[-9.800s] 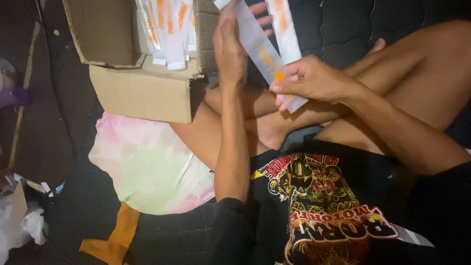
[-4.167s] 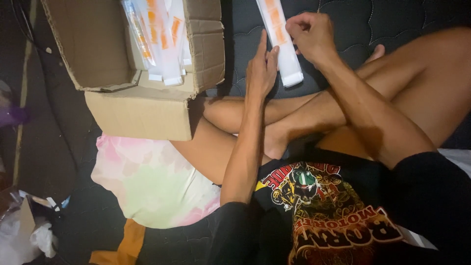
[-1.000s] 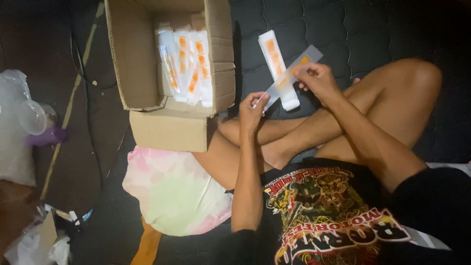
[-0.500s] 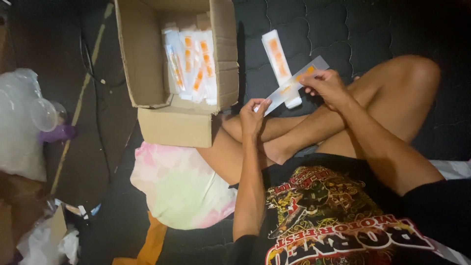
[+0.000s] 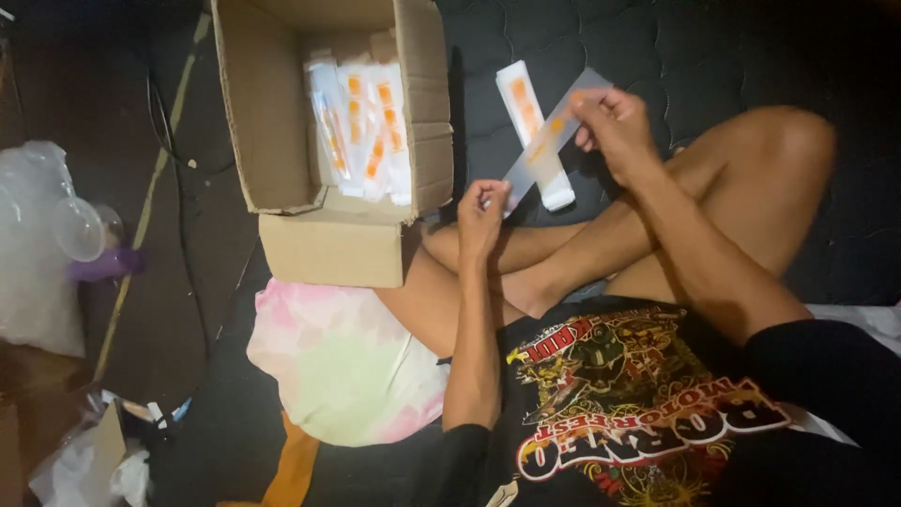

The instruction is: Packing individual plastic-wrapped snacks or items into a cardboard box while sitting on the floor.

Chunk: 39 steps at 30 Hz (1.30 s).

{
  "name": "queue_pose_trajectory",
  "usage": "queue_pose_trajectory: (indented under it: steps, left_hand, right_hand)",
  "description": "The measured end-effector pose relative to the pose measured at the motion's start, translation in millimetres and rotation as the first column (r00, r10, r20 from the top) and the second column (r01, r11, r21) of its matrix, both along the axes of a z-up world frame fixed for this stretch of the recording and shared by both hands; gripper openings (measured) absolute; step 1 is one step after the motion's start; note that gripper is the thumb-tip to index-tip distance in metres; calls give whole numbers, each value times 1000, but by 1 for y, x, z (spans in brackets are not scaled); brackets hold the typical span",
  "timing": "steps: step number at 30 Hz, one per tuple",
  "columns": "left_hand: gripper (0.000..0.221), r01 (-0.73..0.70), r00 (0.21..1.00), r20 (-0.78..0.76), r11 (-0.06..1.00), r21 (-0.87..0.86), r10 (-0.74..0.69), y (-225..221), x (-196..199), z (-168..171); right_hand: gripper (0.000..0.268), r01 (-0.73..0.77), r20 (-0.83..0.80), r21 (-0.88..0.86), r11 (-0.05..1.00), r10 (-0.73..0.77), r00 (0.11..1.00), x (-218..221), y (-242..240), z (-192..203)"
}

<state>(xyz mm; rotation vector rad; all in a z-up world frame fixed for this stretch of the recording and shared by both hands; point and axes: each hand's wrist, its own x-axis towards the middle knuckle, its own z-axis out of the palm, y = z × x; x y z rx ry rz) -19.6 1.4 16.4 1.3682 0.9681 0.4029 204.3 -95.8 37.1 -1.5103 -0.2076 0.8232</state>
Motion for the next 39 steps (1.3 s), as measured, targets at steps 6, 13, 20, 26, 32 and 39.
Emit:
queue_pose_trajectory:
  steps: [6, 13, 20, 26, 32, 39]
  left_hand:
    - [43, 235, 961, -175, 965, 118, -213, 14, -1, 30]
    - [84, 325, 920, -317, 900, 291, -230, 15, 24, 73]
    - [59, 272, 954, -252, 813, 514, -160, 13, 47, 107]
    - [22, 402, 913, -133, 803, 440, -385, 32, 62, 91]
    - [24, 353, 923, 28, 874, 335, -384, 38, 75, 40]
    - [29, 366, 930, 5, 920, -141, -369, 36, 46, 120]
  right_hand:
    - [37, -63, -45, 8, 998, 64, 997, -5, -2, 40]
    - [16, -153, 0, 10, 988, 153, 988, -18, -2, 37]
    - [20, -249, 231, 62, 967, 228, 946, -25, -7, 51]
    - [19, -306, 384, 4, 952, 281, 879, -27, -4, 53]
    - [20, -229, 351, -111, 967, 254, 901, -32, 0, 54]
    - [25, -55, 107, -31, 998, 58, 993, -20, -1, 31]
